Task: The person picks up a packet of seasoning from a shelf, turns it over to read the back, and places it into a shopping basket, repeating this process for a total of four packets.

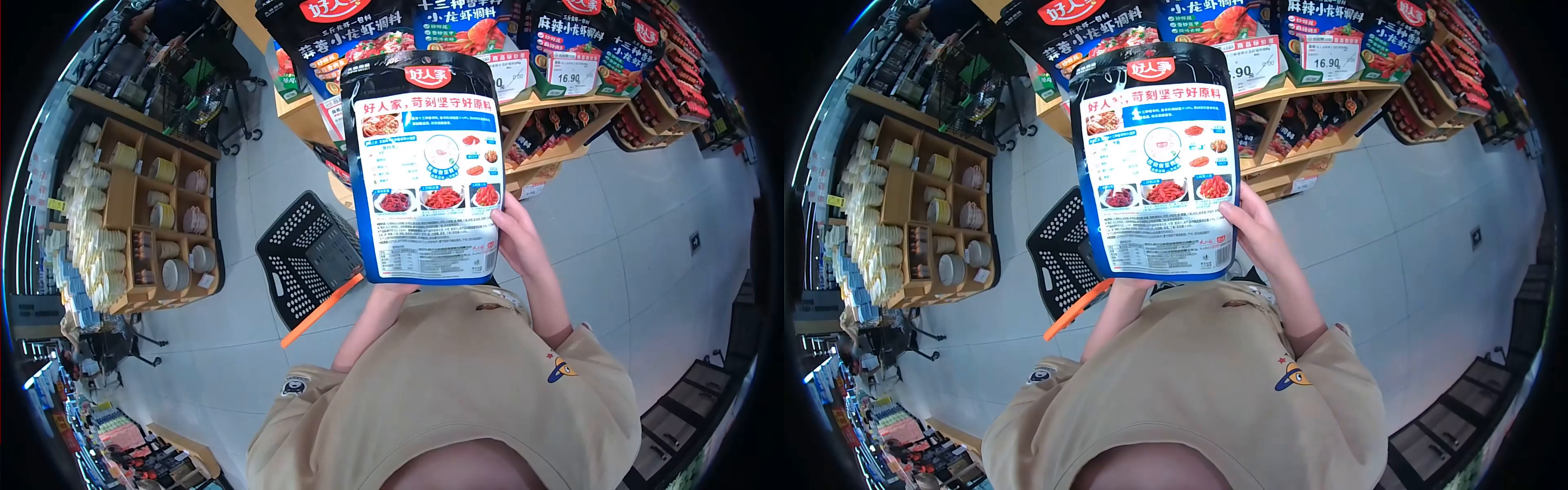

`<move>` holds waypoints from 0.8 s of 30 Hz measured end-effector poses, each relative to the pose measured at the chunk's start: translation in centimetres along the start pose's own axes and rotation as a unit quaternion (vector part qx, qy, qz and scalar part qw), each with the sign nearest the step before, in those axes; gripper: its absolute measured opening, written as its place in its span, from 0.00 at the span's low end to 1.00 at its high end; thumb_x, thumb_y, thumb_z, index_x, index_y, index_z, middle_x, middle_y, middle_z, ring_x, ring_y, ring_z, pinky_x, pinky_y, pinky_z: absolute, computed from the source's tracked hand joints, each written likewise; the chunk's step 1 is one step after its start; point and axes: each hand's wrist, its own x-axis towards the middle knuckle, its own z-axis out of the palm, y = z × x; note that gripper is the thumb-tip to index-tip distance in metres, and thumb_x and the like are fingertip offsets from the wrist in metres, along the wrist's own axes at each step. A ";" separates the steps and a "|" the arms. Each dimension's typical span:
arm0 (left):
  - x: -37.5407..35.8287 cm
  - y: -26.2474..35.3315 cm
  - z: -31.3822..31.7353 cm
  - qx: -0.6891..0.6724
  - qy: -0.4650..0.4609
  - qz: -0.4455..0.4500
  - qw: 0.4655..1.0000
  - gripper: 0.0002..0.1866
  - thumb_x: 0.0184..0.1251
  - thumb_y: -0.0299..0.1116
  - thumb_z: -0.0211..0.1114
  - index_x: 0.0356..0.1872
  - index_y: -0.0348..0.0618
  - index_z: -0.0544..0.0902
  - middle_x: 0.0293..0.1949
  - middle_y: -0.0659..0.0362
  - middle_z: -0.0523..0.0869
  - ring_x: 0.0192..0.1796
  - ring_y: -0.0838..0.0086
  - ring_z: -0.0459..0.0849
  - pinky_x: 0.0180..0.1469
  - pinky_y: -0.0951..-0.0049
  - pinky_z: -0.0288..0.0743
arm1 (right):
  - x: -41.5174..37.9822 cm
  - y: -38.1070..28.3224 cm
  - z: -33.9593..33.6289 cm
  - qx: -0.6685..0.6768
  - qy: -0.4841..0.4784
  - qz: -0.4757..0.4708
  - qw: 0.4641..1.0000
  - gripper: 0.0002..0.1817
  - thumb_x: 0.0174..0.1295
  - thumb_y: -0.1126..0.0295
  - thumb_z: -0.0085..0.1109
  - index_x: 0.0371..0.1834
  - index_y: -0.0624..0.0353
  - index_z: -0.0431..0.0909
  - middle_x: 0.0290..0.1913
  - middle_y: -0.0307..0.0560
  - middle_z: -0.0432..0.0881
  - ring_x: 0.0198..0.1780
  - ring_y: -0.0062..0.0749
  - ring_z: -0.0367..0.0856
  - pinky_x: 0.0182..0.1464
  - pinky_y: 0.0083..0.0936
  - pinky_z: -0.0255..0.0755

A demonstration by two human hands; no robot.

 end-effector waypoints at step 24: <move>0.2 0.8 -1.3 0.012 0.008 0.014 1.000 0.36 0.57 0.62 0.38 0.58 0.45 0.62 0.57 0.57 0.66 0.56 0.66 0.67 0.55 0.63 0.62 | 1.3 0.3 0.4 0.016 0.014 -0.024 1.000 0.21 0.56 0.73 0.46 0.54 0.66 0.58 0.50 0.46 0.70 0.50 0.24 0.69 0.52 0.22 0.62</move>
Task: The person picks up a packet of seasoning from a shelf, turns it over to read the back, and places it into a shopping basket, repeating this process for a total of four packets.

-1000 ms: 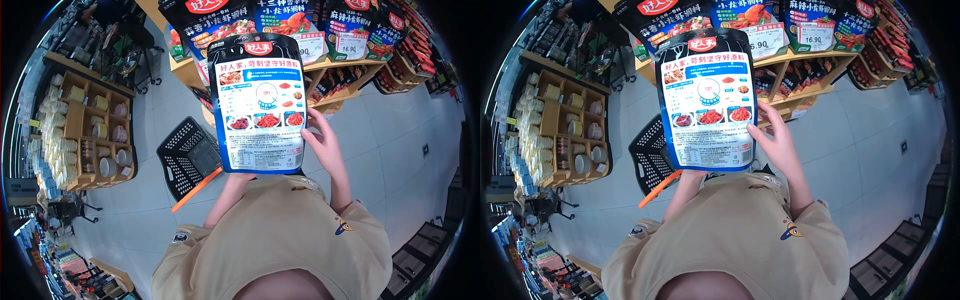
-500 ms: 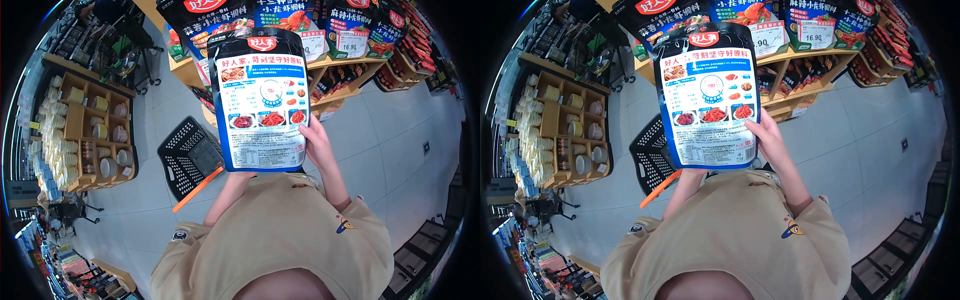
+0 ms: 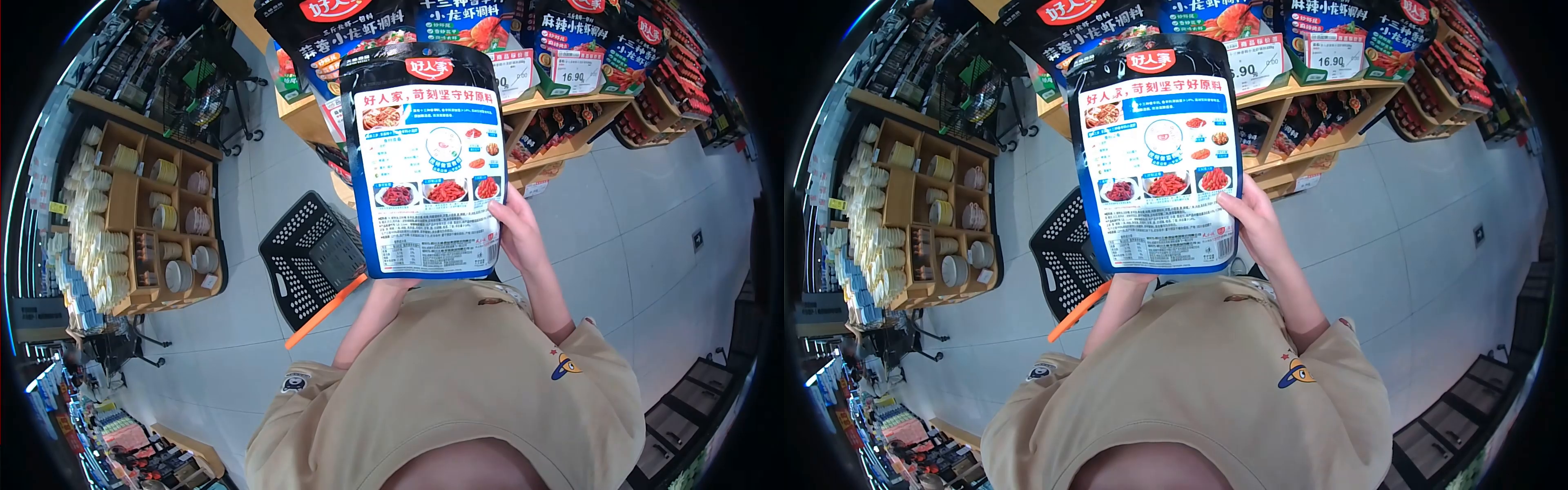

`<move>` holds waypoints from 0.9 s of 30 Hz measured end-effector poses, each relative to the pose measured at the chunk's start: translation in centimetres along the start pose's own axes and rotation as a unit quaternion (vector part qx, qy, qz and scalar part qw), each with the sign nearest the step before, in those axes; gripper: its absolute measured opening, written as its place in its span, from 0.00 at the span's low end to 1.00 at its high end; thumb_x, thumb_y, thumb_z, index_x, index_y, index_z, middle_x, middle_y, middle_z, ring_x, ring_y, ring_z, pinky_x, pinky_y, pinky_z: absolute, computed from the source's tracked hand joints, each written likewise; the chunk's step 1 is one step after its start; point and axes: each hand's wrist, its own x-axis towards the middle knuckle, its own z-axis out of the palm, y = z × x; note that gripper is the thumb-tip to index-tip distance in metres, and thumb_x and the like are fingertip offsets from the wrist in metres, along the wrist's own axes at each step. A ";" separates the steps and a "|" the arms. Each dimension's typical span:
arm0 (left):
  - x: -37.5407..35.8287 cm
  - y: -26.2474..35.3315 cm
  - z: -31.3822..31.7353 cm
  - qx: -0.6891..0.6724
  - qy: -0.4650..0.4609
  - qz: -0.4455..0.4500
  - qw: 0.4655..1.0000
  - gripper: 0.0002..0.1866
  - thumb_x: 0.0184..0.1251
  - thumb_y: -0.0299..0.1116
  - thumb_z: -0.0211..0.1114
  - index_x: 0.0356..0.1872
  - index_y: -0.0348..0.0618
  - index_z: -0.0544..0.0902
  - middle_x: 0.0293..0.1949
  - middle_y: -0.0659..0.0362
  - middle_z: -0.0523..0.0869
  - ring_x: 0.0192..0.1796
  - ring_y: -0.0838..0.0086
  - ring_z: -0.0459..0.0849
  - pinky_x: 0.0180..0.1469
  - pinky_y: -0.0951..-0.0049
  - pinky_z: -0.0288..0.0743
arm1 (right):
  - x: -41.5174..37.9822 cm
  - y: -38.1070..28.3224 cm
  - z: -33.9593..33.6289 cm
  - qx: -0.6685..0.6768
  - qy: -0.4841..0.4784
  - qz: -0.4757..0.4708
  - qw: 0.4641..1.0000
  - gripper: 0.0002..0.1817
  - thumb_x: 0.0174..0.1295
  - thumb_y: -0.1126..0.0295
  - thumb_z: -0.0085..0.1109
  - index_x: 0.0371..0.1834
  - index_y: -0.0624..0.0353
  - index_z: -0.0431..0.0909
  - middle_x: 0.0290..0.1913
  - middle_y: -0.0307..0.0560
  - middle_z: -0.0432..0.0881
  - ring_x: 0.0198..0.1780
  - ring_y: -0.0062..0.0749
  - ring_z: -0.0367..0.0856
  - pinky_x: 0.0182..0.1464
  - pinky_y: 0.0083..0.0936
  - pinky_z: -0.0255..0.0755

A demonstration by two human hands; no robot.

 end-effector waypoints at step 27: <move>-0.3 -0.4 0.8 -0.017 -0.005 -0.001 1.000 0.31 0.59 0.55 0.44 0.56 0.41 0.63 0.55 0.54 0.68 0.54 0.65 0.69 0.52 0.63 0.65 | -0.5 0.7 -0.3 0.052 0.027 0.012 0.998 0.22 0.62 0.67 0.33 0.57 0.68 0.54 0.56 0.50 0.64 0.56 0.29 0.63 0.57 0.25 0.55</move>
